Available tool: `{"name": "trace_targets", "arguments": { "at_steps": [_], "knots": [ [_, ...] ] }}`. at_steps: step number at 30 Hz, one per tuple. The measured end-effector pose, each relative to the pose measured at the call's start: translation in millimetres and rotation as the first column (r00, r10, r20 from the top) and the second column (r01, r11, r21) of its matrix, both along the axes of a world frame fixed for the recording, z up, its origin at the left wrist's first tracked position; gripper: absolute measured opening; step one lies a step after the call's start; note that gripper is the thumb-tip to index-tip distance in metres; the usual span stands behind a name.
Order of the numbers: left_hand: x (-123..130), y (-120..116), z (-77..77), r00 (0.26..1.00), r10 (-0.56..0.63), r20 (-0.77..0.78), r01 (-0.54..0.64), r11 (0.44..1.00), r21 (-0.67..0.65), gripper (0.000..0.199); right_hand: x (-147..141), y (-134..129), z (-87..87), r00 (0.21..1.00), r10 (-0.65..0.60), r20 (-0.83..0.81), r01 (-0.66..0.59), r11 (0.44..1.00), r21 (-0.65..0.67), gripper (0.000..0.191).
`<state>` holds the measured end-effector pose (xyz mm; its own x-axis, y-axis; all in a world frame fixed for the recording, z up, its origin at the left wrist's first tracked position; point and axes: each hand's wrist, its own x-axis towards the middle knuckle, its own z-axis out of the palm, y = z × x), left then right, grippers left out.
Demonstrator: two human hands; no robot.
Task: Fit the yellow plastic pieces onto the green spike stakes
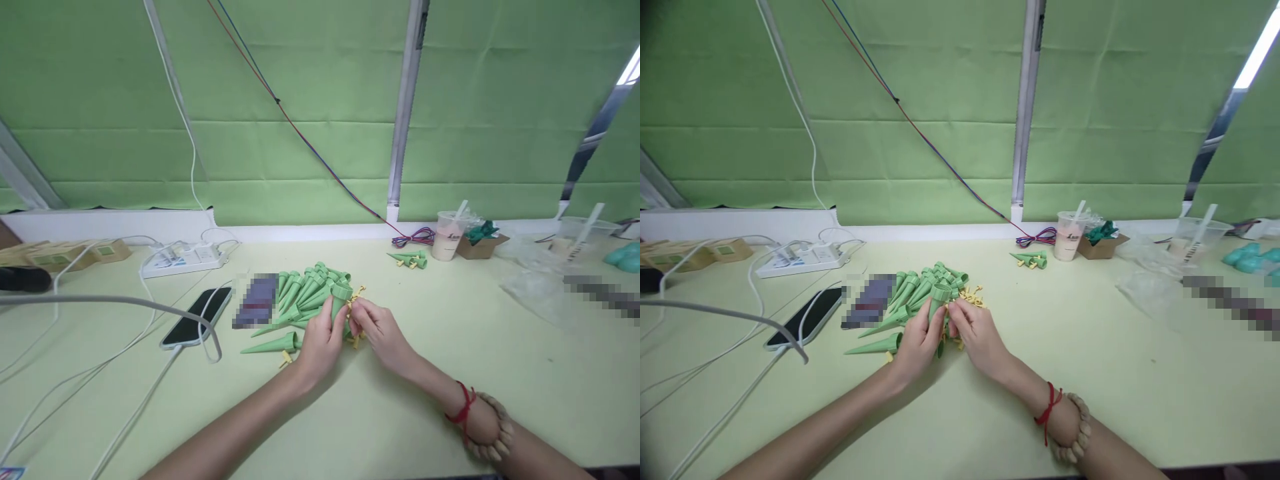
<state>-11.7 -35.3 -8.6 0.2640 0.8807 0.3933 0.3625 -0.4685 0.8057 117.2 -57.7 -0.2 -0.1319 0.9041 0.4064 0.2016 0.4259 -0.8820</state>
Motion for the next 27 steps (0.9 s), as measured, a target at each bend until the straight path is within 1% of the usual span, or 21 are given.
{"name": "trace_targets", "arguments": {
  "at_steps": [3, 5, 7, 9, 12, 15, 17, 19, 21, 23, 25, 27],
  "knots": [
    [-1.1, 2.2, 0.3, 1.0, -0.01, -0.019, 0.01, 1.0, 0.003, 0.027, -2.8, 3.2, -1.1, 0.974, 0.126, -0.187, -0.147, 0.984, -0.103, 0.039],
    [-0.5, 1.5, 1.8, 0.999, -0.031, 0.01, 0.031, 0.999, -0.018, 0.028, -3.4, 5.6, -2.0, 0.938, 0.172, -0.301, -0.229, 0.959, -0.166, 0.042],
    [1.1, -0.2, 3.0, 0.997, -0.057, 0.052, 0.06, 0.997, -0.051, 0.03, -2.4, 7.7, -2.2, 0.926, 0.154, -0.343, -0.231, 0.953, -0.195, 0.045],
    [3.1, -2.0, 3.1, 0.993, -0.062, 0.097, 0.07, 0.994, -0.082, 0.031, -0.3, 9.3, -1.2, 0.932, 0.107, -0.347, -0.191, 0.957, -0.217, 0.047],
    [5.5, -3.5, 0.6, 0.985, -0.006, 0.17, 0.026, 0.993, -0.118, 0.029, 3.1, 11.6, 1.2, 0.927, 0.064, -0.368, -0.177, 0.943, -0.282, 0.046],
    [6.2, -3.5, -3.3, 0.97, 0.05, 0.236, -0.021, 0.992, -0.125, 0.026, 5.1, 13.4, 2.5, 0.925, 0.07, -0.374, -0.2, 0.926, -0.32, 0.043],
    [5.7, -2.9, -5.4, 0.969, 0.059, 0.238, -0.034, 0.993, -0.109, 0.027, 5.5, 14.0, 2.4, 0.933, 0.095, -0.348, -0.211, 0.927, -0.312, 0.044],
    [4.9, -2.4, -6.5, 0.974, 0.042, 0.221, -0.021, 0.995, -0.098, 0.028, 5.3, 13.9, 1.6, 0.938, 0.114, -0.327, -0.212, 0.935, -0.283, 0.044],
    [4.6, -2.9, -5.7, 0.975, 0.005, 0.223, 0.022, 0.993, -0.116, 0.031, 4.9, 13.2, 0.3, 0.937, 0.116, -0.329, -0.201, 0.95, -0.239, 0.043],
    [5.6, -4.7, -2.6, 0.966, -0.043, 0.253, 0.086, 0.983, -0.163, 0.034, 4.7, 12.1, -1.0, 0.939, 0.108, -0.327, -0.179, 0.964, -0.196, 0.043],
    [7.9, -7.2, 2.4, 0.951, -0.09, 0.295, 0.158, 0.964, -0.216, 0.036, 5.1, 11.0, -1.7, 0.956, 0.073, -0.285, -0.12, 0.981, -0.154, 0.043],
    [10.6, -9.5, 7.3, 0.936, -0.123, 0.33, 0.218, 0.939, -0.267, 0.035, 6.1, 10.2, -1.7, 0.978, 0.011, -0.209, -0.031, 0.995, -0.095, 0.043]
  ]
}}
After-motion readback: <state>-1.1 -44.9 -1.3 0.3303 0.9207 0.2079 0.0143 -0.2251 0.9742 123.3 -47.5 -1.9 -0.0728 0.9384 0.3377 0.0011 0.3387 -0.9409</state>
